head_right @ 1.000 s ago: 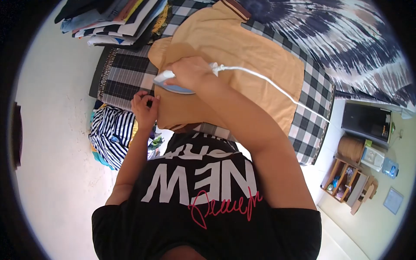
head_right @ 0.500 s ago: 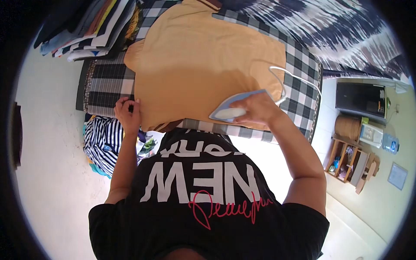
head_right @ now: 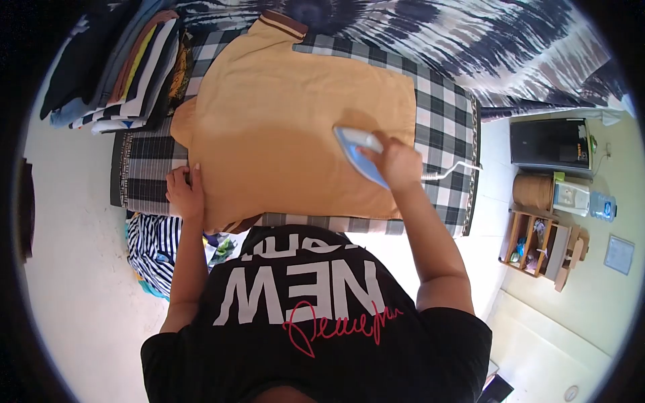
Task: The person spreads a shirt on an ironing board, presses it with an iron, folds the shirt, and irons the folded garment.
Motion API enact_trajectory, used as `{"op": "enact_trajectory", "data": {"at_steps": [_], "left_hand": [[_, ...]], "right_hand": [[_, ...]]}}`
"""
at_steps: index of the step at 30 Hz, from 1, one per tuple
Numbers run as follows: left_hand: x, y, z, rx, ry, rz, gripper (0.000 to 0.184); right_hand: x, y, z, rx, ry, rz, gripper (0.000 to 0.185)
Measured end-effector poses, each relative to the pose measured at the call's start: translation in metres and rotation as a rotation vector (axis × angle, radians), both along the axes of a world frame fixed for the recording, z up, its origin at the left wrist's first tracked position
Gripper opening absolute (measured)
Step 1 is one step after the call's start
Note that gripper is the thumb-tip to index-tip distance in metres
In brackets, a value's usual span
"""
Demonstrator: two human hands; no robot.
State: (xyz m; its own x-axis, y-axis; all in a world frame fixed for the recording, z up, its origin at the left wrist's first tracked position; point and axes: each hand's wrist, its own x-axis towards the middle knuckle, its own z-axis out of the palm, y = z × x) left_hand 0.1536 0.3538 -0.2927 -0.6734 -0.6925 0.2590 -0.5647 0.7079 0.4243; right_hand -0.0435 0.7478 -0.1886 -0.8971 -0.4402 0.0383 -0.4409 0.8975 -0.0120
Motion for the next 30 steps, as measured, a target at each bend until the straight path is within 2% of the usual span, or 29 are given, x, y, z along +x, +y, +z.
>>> {"op": "enact_trajectory", "data": {"at_steps": [2,8,10,13,15,17,19,20,22,24,28,30], "left_hand": [[0.002,0.000,-0.005,-0.018,-0.002,0.010,0.028],[0.001,-0.001,-0.003,-0.031,0.026,-0.008,0.026],[-0.001,-0.002,0.003,0.079,-0.024,0.021,0.025],[-0.011,-0.007,0.013,0.183,-0.071,0.056,0.025],[-0.029,-0.021,0.024,0.092,0.091,-0.038,0.027],[-0.048,-0.036,0.031,0.003,0.254,-0.121,0.029],[-0.074,-0.048,0.029,-0.148,0.251,-0.179,0.033],[-0.087,-0.051,0.030,-0.147,0.254,-0.176,0.033],[-0.116,-0.059,0.032,-0.245,0.304,-0.338,0.034],[-0.132,-0.068,0.022,-0.261,0.272,-0.355,0.034],[-0.156,-0.081,0.006,-0.315,0.171,-0.401,0.035],[-0.160,-0.086,0.004,-0.198,0.093,-0.365,0.032]], "right_hand": [[-0.034,-0.014,0.017,0.153,-0.045,-0.203,0.053],[-0.145,-0.004,0.004,0.102,-0.065,-0.422,0.066],[-0.169,0.002,0.001,0.082,-0.052,-0.447,0.067],[-0.178,0.002,0.010,0.010,-0.213,-0.395,0.067],[-0.163,0.003,0.015,-0.050,-0.311,-0.371,0.067],[-0.140,0.003,0.015,-0.020,-0.343,-0.181,0.060],[-0.100,-0.011,0.028,-0.114,-0.387,-0.073,0.056],[-0.082,-0.017,0.023,-0.091,-0.345,-0.009,0.051],[-0.056,-0.030,0.009,-0.238,-0.217,0.252,0.049],[-0.045,-0.054,0.005,-0.213,-0.201,0.350,0.048],[-0.052,-0.120,0.010,-0.096,-0.106,0.317,0.044],[-0.069,-0.152,0.008,-0.034,-0.101,0.307,0.042]]}}
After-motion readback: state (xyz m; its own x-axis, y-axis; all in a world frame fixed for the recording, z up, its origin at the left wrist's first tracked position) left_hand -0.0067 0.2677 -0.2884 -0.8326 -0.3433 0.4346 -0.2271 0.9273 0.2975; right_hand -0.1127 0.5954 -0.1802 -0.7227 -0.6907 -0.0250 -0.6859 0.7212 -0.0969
